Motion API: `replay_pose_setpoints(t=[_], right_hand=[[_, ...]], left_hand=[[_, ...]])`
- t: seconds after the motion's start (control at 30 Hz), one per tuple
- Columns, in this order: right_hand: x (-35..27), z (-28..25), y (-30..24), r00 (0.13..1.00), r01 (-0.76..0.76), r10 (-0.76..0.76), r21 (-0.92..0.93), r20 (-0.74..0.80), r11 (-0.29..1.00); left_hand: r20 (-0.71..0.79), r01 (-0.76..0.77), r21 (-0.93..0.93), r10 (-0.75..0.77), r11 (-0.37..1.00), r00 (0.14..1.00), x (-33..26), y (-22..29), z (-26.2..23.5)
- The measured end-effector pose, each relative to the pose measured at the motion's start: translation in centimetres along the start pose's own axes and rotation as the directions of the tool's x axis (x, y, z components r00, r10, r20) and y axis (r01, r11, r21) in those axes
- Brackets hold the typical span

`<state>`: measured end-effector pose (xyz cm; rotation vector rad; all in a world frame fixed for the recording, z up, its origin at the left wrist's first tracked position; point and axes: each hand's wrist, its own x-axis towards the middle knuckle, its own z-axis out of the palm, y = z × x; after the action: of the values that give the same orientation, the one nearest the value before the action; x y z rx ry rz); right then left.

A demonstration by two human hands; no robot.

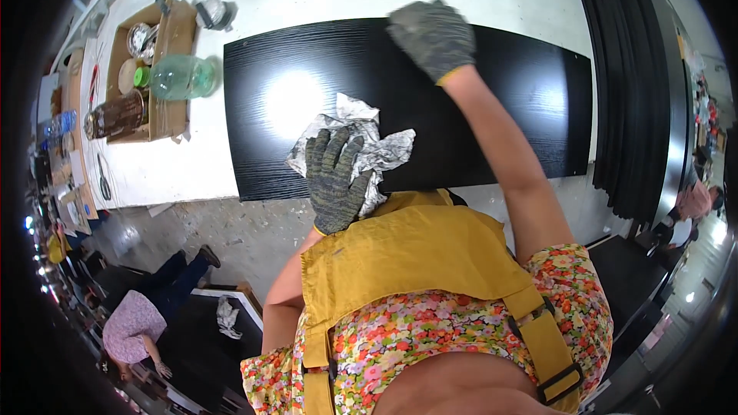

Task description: The worker is cleaning and wiping down black furniture panels using a cloth and a spray bottle in a workshop environment.

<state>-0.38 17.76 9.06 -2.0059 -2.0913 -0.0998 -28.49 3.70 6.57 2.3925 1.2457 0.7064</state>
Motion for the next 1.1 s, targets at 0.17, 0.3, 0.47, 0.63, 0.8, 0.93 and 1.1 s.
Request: replay_pose_setpoints(t=[0.17,0.3,0.47,0.63,0.8,0.93,1.1], right_hand=[[-6.9,-5.4,7.6,0.963,-0.269,0.267,-0.163,-0.034,0.949],[-8.2,-2.6,12.3,0.957,-0.259,0.240,-0.100,-0.164,0.961],[-9.9,-3.6,12.9,0.887,-0.458,0.461,-0.083,0.014,0.885],[-15.2,-2.3,21.8,0.811,-0.572,0.581,-0.308,-0.071,0.760],[-20.6,-1.7,33.6,0.733,-0.629,0.680,-0.402,-0.020,0.666],[-19.1,-6.2,31.5,0.748,-0.611,0.661,-0.319,0.068,0.724],[-19.8,-4.2,32.9,0.836,-0.547,0.549,0.102,0.010,0.831]], left_hand=[[0.202,-0.102,-0.057,0.111,0.993,0.973,2.0,0.4,-1.4],[0.208,-0.264,-0.121,0.284,0.957,0.936,10.4,1.3,2.0],[0.207,-0.341,-0.058,0.346,0.938,0.915,14.4,1.6,6.8],[0.277,-0.363,-0.063,0.366,0.930,0.888,14.0,0.7,6.9],[0.322,-0.319,-0.109,0.337,0.942,0.885,14.0,0.5,6.5],[0.289,-0.314,-0.109,0.332,0.943,0.898,14.3,0.0,6.4],[0.276,-0.283,-0.102,0.300,0.954,0.913,14.4,-0.4,6.6]])
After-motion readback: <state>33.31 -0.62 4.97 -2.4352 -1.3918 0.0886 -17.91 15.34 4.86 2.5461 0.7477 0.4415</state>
